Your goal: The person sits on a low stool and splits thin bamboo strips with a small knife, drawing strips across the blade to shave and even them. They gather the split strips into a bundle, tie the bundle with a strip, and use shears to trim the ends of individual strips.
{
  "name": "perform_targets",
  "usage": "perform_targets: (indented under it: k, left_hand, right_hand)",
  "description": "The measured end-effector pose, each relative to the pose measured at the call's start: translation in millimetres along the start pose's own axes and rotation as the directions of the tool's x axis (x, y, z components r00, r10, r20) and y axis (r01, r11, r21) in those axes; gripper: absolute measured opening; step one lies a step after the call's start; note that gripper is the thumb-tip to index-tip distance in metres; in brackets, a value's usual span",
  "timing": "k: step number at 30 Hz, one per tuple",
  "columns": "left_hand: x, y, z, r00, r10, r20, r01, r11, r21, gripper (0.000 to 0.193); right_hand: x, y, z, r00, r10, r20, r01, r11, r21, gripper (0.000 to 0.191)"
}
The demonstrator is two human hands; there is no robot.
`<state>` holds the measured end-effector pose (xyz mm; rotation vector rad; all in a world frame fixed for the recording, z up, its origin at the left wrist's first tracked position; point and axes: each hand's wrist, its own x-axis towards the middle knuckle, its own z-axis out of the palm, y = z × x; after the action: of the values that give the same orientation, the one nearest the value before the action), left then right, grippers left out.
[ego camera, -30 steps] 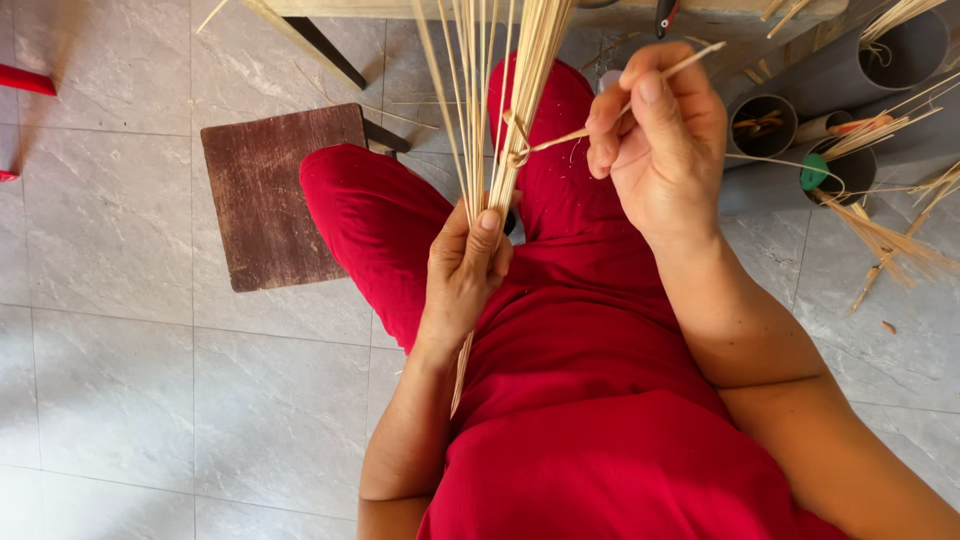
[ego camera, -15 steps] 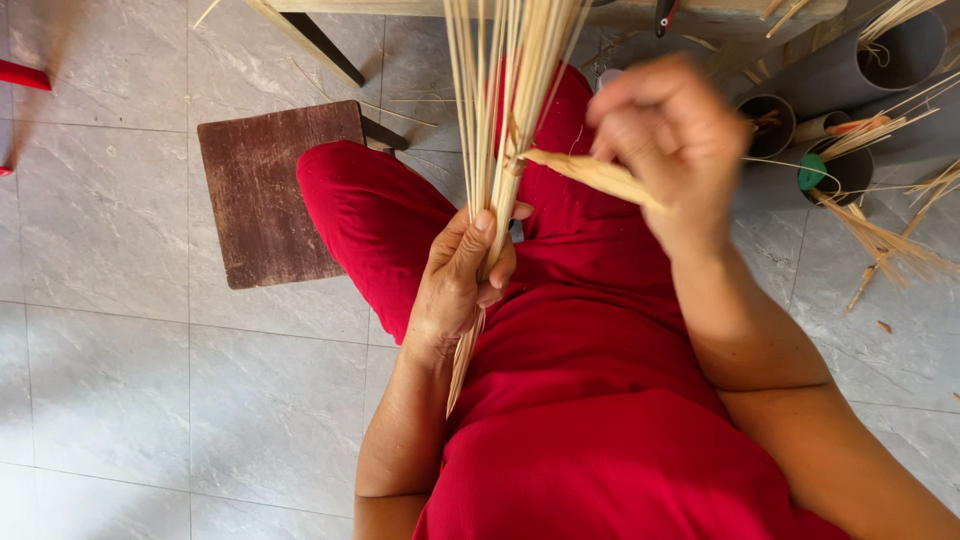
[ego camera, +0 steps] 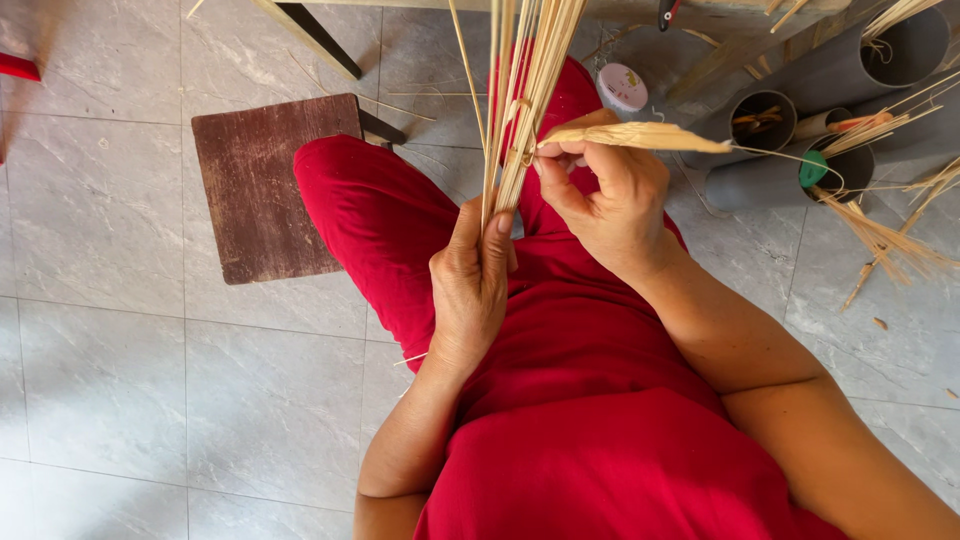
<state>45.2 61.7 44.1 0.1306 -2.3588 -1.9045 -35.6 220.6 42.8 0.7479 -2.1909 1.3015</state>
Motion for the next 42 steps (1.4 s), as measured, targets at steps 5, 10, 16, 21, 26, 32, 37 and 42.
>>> perform_targets:
  k: [5,10,16,21,26,32,37,42]
  left_hand:
    - [6.1,-9.3,-0.7,0.990,-0.063,0.128,0.106,0.924,-0.367,0.024]
    - [8.3,-11.5,-8.3,0.921,-0.230,0.313,0.382,0.683,-0.623,0.030]
    - [13.0,-7.9,-18.3,0.867,-0.185,0.462,0.467,0.622,-0.629,0.039]
    - [15.1,-9.5,-22.9,0.921,-0.182,0.344,0.363,0.719,-0.593,0.039]
    - [13.1,-11.7,-14.0,0.940,-0.154,0.306,0.299,0.806,-0.512,0.040]
    - [15.6,-13.5,-22.6,0.913,-0.196,0.358,0.381,0.728,-0.570,0.042]
    - [15.7,-15.7,-29.3,0.863,-0.163,0.479,0.467,0.618,-0.632,0.042]
    - [20.5,-18.8,-25.3,0.860,-0.158,0.484,0.469,0.620,-0.630,0.041]
  right_hand:
    - [-2.5,14.0,11.0,0.996,-0.079,-0.039,0.080,0.997,0.015,0.013]
    - [-4.7,17.7,14.6,0.998,0.017,-0.059,-0.011,0.996,0.091,0.014]
    - [-5.7,21.5,15.2,0.961,0.274,0.042,-0.258,0.829,0.496,0.015]
    - [-6.2,18.9,7.0,0.985,0.170,0.031,-0.163,0.858,0.486,0.013]
    - [4.4,14.8,7.4,0.999,-0.043,-0.007,0.044,0.993,0.113,0.013]
    - [0.6,6.7,4.2,0.983,-0.182,-0.008,0.181,0.976,0.123,0.012]
    - [-1.8,21.0,7.0,0.919,0.286,0.270,-0.371,0.403,0.837,0.007]
    - [-4.9,27.7,-3.4,0.934,0.194,0.301,-0.325,0.812,0.485,0.012]
